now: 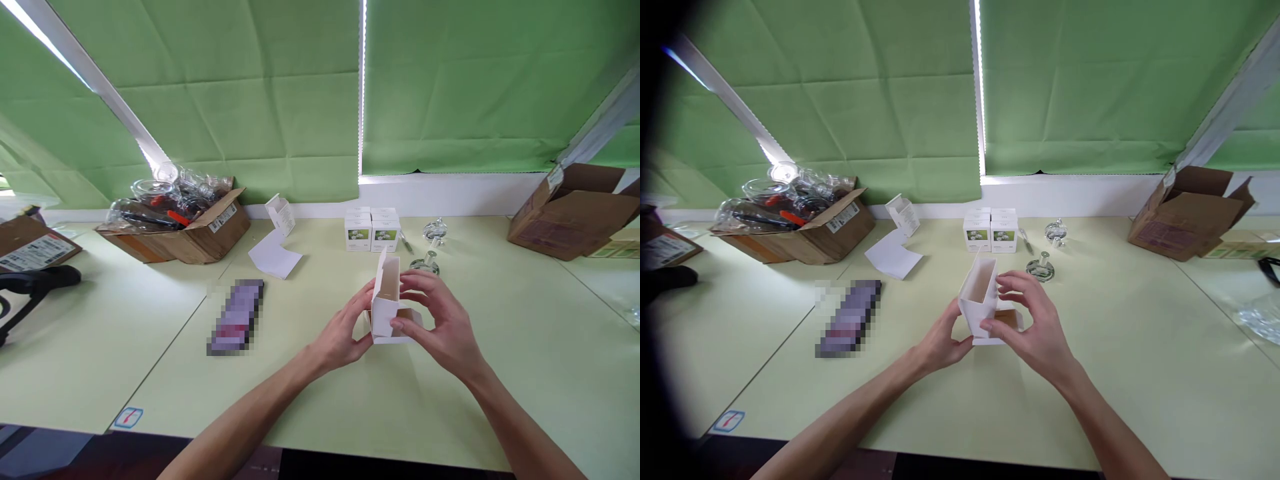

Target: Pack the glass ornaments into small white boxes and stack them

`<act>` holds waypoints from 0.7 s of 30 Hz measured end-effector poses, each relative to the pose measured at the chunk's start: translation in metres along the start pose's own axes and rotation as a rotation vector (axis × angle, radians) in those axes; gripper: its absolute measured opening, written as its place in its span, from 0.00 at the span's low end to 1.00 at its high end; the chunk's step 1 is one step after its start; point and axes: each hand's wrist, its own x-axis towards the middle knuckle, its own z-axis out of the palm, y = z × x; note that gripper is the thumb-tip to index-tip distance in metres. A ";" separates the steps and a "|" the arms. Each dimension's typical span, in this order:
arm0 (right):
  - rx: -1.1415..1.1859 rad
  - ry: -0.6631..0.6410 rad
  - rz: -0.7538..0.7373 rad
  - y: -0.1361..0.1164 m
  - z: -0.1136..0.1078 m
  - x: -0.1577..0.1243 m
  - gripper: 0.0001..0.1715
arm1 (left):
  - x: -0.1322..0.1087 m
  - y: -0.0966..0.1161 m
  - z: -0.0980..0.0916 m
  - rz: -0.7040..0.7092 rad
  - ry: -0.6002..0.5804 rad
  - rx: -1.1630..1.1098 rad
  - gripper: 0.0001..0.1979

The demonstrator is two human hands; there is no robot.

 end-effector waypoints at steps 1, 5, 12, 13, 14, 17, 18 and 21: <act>0.005 -0.012 0.019 0.000 -0.001 0.000 0.27 | -0.001 0.000 0.000 -0.006 -0.005 -0.007 0.36; 0.005 -0.057 0.128 0.003 -0.002 -0.001 0.23 | -0.006 -0.002 0.001 -0.019 -0.040 0.000 0.37; 0.220 0.014 0.188 0.011 0.002 -0.004 0.39 | -0.009 0.000 0.001 -0.001 -0.063 0.085 0.30; 0.210 0.006 0.190 0.011 0.001 -0.003 0.40 | -0.008 0.001 0.001 -0.005 -0.060 0.090 0.28; 0.186 -0.024 0.188 0.011 -0.001 -0.003 0.39 | -0.007 0.001 0.000 -0.008 -0.059 0.092 0.26; 0.118 -0.125 0.166 0.011 -0.011 -0.001 0.25 | -0.002 0.002 -0.004 0.011 -0.029 0.086 0.22; 0.124 -0.133 0.168 0.012 -0.015 -0.001 0.23 | -0.001 0.002 -0.005 0.026 -0.015 0.086 0.21; 0.210 -0.072 0.241 0.014 -0.024 0.000 0.24 | 0.001 0.000 -0.006 0.063 0.009 0.109 0.19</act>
